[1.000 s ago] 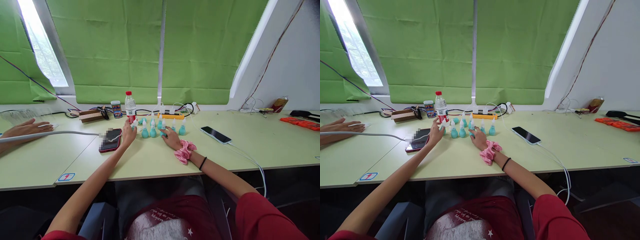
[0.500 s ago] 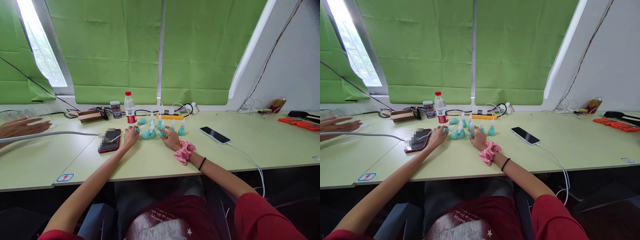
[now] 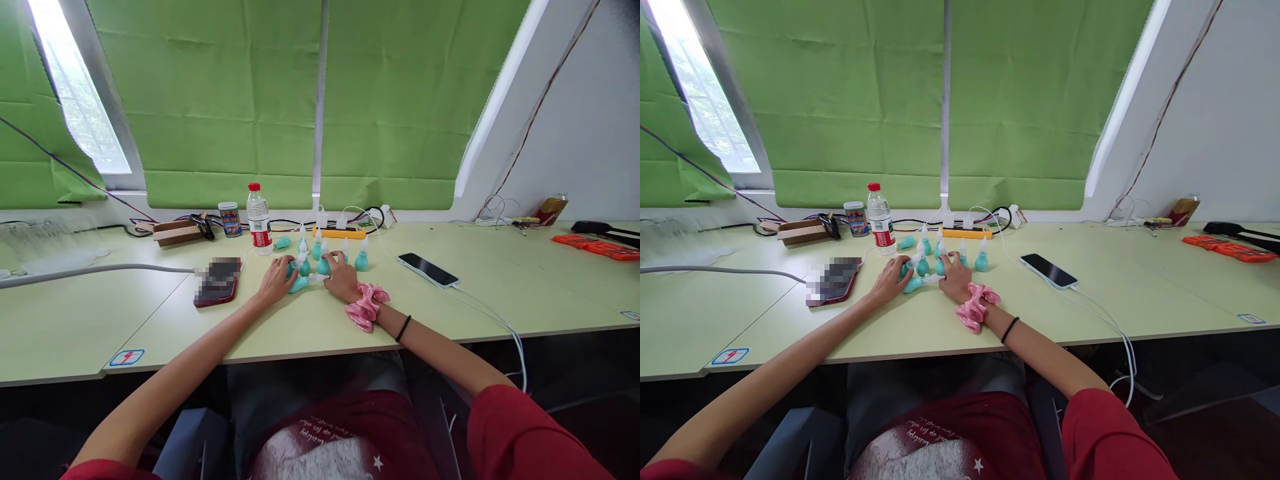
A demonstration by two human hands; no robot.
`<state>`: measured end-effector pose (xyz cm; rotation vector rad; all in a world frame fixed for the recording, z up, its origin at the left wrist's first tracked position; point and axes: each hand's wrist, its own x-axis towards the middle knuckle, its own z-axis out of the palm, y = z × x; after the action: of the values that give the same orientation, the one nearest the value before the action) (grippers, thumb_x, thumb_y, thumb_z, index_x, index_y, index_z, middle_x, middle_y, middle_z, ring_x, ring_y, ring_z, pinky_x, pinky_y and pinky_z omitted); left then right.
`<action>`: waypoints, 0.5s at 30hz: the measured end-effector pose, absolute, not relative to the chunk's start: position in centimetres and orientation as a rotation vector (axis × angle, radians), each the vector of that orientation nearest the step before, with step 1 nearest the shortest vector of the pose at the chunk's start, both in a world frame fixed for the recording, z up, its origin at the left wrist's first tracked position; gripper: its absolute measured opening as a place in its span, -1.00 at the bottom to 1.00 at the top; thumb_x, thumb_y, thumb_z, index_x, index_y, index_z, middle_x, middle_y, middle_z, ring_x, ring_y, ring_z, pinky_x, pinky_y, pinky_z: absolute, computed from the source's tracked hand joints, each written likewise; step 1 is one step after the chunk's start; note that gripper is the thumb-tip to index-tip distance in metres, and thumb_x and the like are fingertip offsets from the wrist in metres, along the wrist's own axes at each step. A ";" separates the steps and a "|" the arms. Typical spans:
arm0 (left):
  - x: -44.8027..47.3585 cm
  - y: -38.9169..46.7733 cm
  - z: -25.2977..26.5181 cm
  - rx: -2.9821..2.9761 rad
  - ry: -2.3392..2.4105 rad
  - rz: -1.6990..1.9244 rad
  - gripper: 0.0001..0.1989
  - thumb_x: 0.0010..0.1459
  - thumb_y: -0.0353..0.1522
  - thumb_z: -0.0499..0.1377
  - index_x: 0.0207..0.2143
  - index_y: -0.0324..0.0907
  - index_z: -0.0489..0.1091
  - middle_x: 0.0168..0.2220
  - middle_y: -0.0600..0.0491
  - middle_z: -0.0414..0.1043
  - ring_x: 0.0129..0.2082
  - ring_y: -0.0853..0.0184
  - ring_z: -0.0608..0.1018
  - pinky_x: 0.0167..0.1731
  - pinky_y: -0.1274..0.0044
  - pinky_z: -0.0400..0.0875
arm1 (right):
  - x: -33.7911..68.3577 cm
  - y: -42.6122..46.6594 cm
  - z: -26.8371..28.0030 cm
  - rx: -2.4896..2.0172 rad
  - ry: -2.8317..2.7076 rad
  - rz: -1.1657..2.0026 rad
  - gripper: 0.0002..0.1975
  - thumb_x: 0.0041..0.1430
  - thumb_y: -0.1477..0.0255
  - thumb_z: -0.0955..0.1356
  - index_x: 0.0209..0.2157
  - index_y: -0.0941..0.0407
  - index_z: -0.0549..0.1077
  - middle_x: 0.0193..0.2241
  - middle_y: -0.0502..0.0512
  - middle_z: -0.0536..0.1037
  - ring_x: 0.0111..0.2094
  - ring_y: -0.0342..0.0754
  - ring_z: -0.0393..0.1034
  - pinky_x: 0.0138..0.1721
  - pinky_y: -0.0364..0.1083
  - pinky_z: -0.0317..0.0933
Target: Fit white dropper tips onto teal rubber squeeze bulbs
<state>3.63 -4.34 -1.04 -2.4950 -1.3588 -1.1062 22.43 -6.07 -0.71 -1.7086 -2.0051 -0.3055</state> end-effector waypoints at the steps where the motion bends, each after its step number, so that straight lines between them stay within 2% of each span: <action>1: 3.7 -4.4 -1.1 -2.498 -1.355 -1.094 -0.71 0.10 -0.29 -0.09 -0.13 -0.19 0.14 -0.20 -0.04 0.30 -0.19 0.23 0.32 -0.23 0.41 0.25 | 22.5 -6.1 -0.7 -1.714 -2.009 -0.308 -0.48 -0.14 0.53 0.23 -0.05 0.01 0.18 -0.05 0.08 0.12 -0.42 -0.14 0.27 -0.47 -0.14 0.17; 5: 3.8 -4.1 -1.1 -2.450 -1.498 -1.064 -0.69 0.11 -0.30 -0.11 -0.12 -0.22 0.15 -0.20 -0.09 0.28 -0.17 0.21 0.31 -0.17 0.39 0.21 | 22.5 -6.3 -0.6 -1.668 -1.990 -0.342 -0.58 -0.12 0.52 0.24 -0.12 0.07 0.26 -0.07 0.12 0.16 -0.43 -0.12 0.28 -0.50 -0.15 0.13; 7: 3.6 -3.8 -1.2 -2.424 -1.581 -1.061 -0.71 0.10 -0.29 -0.10 -0.15 -0.22 0.18 -0.22 -0.10 0.27 -0.18 0.19 0.31 -0.18 0.37 0.22 | 22.6 -6.4 -0.6 -1.574 -2.044 -0.317 -0.66 -0.11 0.51 0.24 -0.19 0.11 0.31 -0.13 0.13 0.24 -0.39 -0.10 0.29 -0.46 -0.16 0.13; 10: 3.5 -3.6 -1.4 -2.388 -1.629 -1.099 -0.72 0.09 -0.28 -0.09 -0.17 -0.21 0.18 -0.23 -0.10 0.27 -0.17 0.19 0.31 -0.21 0.38 0.23 | 22.7 -6.6 -0.7 -1.294 -2.259 -0.136 -0.69 -0.10 0.51 0.26 -0.21 0.12 0.32 -0.37 0.05 0.39 -0.39 -0.11 0.29 -0.39 -0.18 0.14; 12: 3.5 -3.6 -1.4 -2.372 -1.650 -1.132 -0.73 0.08 -0.28 -0.08 -0.19 -0.21 0.18 -0.24 -0.10 0.27 -0.19 0.20 0.33 -0.24 0.40 0.24 | 22.7 -6.8 -0.8 -1.111 -2.339 0.018 -0.64 -0.09 0.47 0.28 -0.16 0.13 0.29 -0.54 -0.03 0.39 -0.46 -0.14 0.28 -0.39 -0.19 0.13; 15: 3.4 -3.6 -1.3 -2.399 -1.656 -1.168 -0.75 0.09 -0.27 -0.09 -0.23 -0.21 0.18 -0.29 -0.07 0.29 -0.27 0.23 0.37 -0.32 0.45 0.24 | 22.4 -6.9 -1.1 -0.969 -2.263 0.195 -0.66 -0.05 0.40 0.28 -0.16 0.14 0.31 -0.60 -0.07 0.37 -0.56 -0.20 0.23 -0.46 -0.23 0.11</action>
<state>3.43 -3.57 -1.31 -2.3985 -1.6562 -1.1678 22.41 -6.86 -1.08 -0.9691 -2.2632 0.1948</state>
